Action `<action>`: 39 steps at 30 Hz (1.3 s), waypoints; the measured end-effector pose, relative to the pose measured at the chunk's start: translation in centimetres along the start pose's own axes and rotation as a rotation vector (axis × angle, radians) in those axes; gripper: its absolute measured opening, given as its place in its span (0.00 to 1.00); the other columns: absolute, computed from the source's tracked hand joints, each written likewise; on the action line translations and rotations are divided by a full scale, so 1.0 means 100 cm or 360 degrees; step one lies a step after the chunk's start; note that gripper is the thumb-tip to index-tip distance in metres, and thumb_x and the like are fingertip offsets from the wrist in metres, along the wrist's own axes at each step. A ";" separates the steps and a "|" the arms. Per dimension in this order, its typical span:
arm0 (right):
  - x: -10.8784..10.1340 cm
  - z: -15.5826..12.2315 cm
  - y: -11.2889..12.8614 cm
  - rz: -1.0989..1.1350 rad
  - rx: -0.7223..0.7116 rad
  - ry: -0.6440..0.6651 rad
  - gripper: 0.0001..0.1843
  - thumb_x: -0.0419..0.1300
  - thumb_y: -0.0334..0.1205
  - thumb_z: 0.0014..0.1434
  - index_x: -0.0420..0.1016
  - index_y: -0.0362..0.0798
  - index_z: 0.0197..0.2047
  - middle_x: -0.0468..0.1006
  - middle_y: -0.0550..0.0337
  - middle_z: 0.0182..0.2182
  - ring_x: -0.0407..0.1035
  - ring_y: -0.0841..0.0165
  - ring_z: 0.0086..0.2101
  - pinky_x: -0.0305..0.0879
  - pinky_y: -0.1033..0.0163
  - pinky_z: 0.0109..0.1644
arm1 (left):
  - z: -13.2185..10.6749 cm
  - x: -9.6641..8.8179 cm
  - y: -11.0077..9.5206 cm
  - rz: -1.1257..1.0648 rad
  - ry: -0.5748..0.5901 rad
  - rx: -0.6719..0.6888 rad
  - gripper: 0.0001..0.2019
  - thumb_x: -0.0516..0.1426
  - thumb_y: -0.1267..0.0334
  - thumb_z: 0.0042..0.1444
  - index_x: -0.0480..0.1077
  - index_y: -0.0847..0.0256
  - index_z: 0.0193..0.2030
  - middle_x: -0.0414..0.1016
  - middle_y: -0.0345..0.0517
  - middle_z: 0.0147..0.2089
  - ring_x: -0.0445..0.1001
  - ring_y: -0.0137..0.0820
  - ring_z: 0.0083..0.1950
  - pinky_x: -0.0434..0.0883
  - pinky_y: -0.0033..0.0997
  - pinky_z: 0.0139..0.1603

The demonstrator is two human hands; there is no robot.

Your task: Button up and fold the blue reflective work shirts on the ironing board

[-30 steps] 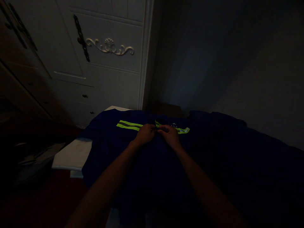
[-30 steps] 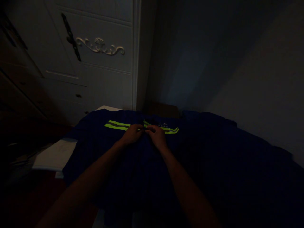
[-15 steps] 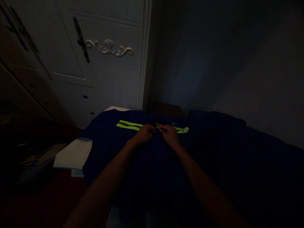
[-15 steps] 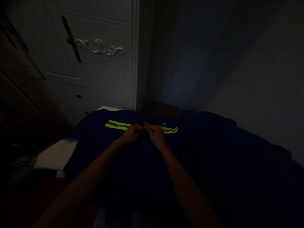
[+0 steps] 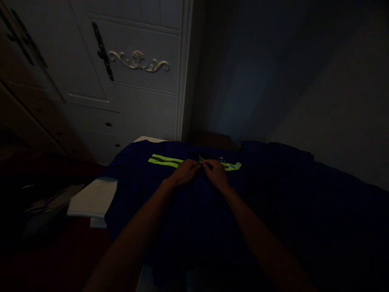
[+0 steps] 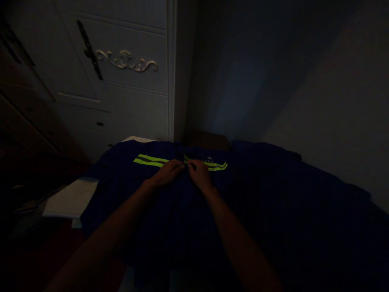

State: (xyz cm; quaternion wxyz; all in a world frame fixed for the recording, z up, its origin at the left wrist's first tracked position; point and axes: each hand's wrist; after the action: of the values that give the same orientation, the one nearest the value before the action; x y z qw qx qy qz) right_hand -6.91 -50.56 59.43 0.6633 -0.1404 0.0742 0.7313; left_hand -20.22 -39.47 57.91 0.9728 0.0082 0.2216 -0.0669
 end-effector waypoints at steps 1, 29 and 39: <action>0.000 0.000 0.000 0.0037 0.0031 0.0007 0.08 0.57 0.34 0.57 0.78 0.48 0.35 0.81 0.55 0.37 0.75 0.62 0.40 0.67 0.57 0.50 | 0.000 0.000 -0.001 0.0001 0.0002 0.0007 0.16 0.47 0.62 0.64 0.69 0.62 0.28 0.71 0.44 0.29 0.68 0.32 0.34 0.63 0.31 0.40; -0.005 -0.001 0.021 -0.0074 -0.0157 0.0049 0.05 0.63 0.39 0.57 0.74 0.49 0.29 0.78 0.59 0.28 0.72 0.65 0.32 0.65 0.60 0.39 | 0.010 0.003 0.001 -0.0756 -0.0321 -0.0600 0.16 0.52 0.59 0.51 0.59 0.61 0.16 0.54 0.34 0.17 0.53 0.24 0.23 0.49 0.26 0.23; -0.005 -0.005 0.025 -0.0652 -0.0436 0.0117 0.11 0.55 0.37 0.64 0.78 0.48 0.33 0.78 0.52 0.31 0.71 0.64 0.33 0.63 0.61 0.39 | 0.012 0.004 0.005 -0.0846 -0.0348 -0.0689 0.16 0.53 0.57 0.49 0.59 0.61 0.15 0.55 0.35 0.17 0.53 0.23 0.22 0.48 0.26 0.22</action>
State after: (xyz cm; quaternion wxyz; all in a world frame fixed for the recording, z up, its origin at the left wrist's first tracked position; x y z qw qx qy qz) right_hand -9.29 -51.43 58.86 0.7693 -0.2676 -0.0316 0.5792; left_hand -19.25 -39.07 58.80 0.9185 -0.2631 0.1196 -0.2697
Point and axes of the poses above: each hand's wrist, its own z-axis towards the middle knuckle, its own x-axis out of the palm, y = z × x
